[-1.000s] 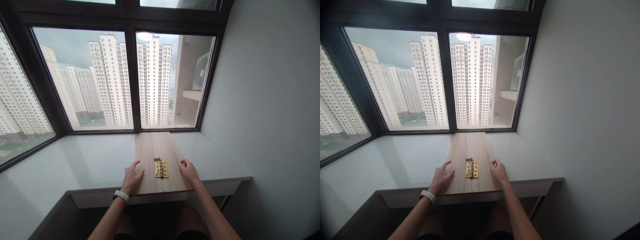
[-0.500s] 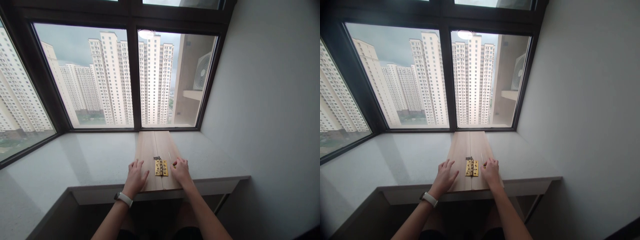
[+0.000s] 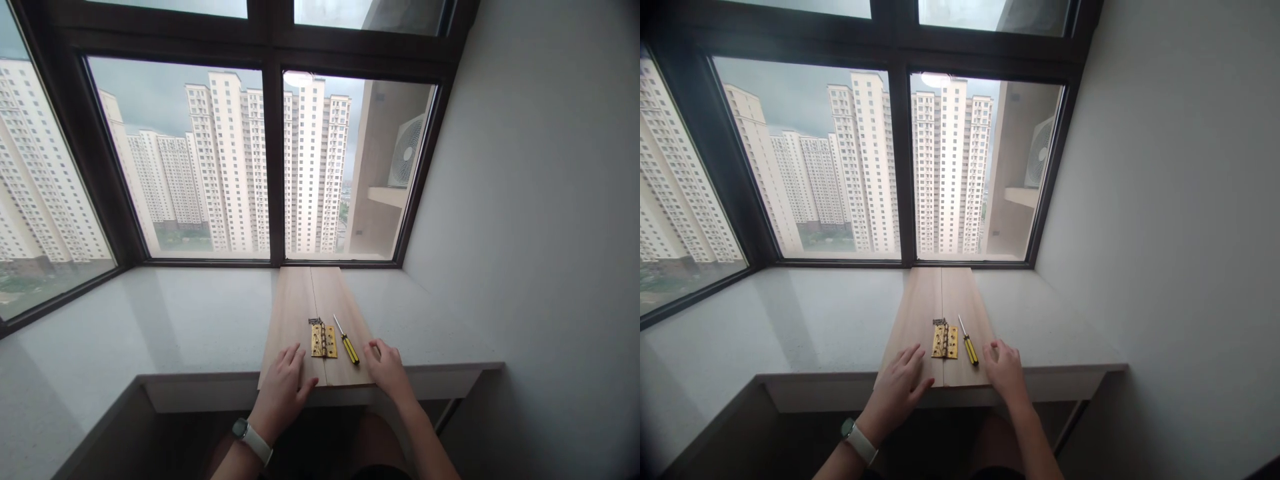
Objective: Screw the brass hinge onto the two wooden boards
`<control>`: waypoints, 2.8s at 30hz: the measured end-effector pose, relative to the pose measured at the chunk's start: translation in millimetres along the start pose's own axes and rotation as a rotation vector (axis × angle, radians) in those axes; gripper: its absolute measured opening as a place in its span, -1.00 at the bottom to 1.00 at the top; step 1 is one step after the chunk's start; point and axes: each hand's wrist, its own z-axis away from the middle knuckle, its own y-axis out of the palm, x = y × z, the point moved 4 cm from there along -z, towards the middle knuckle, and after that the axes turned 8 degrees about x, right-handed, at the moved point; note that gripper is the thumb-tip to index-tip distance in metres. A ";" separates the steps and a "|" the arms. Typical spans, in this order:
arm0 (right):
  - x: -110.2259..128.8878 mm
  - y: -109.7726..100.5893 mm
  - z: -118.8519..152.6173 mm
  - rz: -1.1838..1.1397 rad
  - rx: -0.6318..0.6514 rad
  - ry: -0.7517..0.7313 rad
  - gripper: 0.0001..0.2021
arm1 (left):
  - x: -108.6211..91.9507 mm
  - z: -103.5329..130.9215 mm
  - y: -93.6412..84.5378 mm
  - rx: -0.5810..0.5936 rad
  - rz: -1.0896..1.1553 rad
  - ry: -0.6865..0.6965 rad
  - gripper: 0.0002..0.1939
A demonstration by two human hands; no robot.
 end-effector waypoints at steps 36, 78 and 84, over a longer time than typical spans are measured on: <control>62.0 52.5 37.4 -0.087 -0.193 -0.163 -0.66 | 47.0 50.1 -16.4 0.000 -0.049 -0.058 -0.36; 287.5 194.8 82.6 -0.080 -0.039 -0.324 -0.73 | 302.9 138.5 -155.7 0.079 -0.169 -0.109 -0.29; 288.8 196.7 83.1 -0.069 -0.026 -0.368 -0.77 | 308.3 130.2 -161.6 0.069 -0.178 -0.125 -0.30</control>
